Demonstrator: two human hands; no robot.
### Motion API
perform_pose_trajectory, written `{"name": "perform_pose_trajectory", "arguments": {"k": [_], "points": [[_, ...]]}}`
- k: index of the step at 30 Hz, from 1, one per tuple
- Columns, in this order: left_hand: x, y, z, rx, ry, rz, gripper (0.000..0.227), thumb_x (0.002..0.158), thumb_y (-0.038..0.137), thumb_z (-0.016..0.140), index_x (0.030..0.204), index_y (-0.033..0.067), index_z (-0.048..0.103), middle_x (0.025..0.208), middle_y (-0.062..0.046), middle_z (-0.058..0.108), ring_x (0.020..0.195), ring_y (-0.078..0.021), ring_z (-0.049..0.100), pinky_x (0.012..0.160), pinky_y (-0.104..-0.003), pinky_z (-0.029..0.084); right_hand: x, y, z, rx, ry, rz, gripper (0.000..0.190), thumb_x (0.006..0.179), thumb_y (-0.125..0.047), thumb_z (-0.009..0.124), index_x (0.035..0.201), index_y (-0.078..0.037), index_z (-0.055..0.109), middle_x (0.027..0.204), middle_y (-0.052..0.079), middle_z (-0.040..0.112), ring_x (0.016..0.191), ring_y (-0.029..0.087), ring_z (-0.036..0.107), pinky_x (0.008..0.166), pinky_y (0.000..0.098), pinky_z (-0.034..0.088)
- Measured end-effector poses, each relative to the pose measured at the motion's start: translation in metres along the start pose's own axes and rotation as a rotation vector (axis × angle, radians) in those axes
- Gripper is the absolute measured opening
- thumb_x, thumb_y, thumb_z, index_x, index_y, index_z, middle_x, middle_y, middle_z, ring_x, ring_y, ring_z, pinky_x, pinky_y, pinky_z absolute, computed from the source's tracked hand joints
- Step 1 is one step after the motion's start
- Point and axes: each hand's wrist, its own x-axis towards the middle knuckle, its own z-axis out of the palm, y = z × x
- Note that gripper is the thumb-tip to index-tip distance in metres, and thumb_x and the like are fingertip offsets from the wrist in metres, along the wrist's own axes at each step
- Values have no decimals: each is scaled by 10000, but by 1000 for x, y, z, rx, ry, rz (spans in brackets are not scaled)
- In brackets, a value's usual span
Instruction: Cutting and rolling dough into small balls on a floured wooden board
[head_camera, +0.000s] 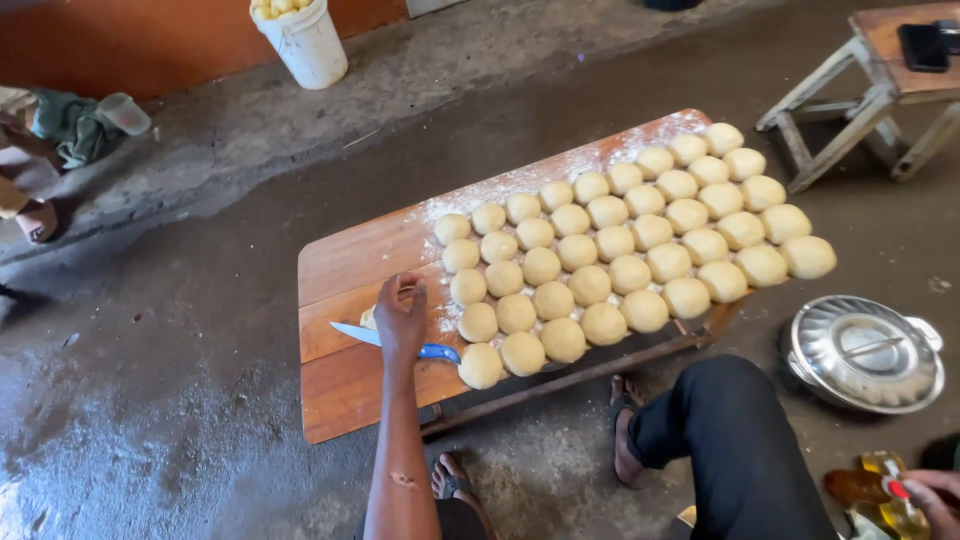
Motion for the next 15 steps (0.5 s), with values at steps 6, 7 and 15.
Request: {"name": "perform_pose_trajectory", "arguments": {"k": [6, 7, 15], "points": [[-24, -3, -27, 113, 81, 37, 137, 1006, 215, 667, 1081, 119, 730, 1070, -62, 728, 948, -252, 734, 809, -430, 565, 7, -35, -7, -728, -322, 136, 342, 956, -565, 658, 1168, -433, 891, 1292, -157, 872, 1227, 51, 806, 1043, 240, 581], [-31, 1, -31, 114, 83, 43, 137, 1006, 215, 667, 1081, 119, 730, 1070, -62, 728, 948, -252, 734, 809, -430, 565, 17, -86, -3, -723, -319, 135, 342, 956, -565, 658, 1168, -433, 891, 1292, -157, 872, 1227, 51, 806, 1043, 240, 581], [-87, -24, -48, 217, 34, -61, 201, 958, 312, 655, 1051, 175, 769, 898, -65, 795, 801, -216, 740, 720, -411, 558, 1, -252, -9, -834, -652, 303, 419, 1038, -589, 566, 1209, -366, 876, 1179, -105, 930, 1117, 128, 860, 998, 282, 604]]}}
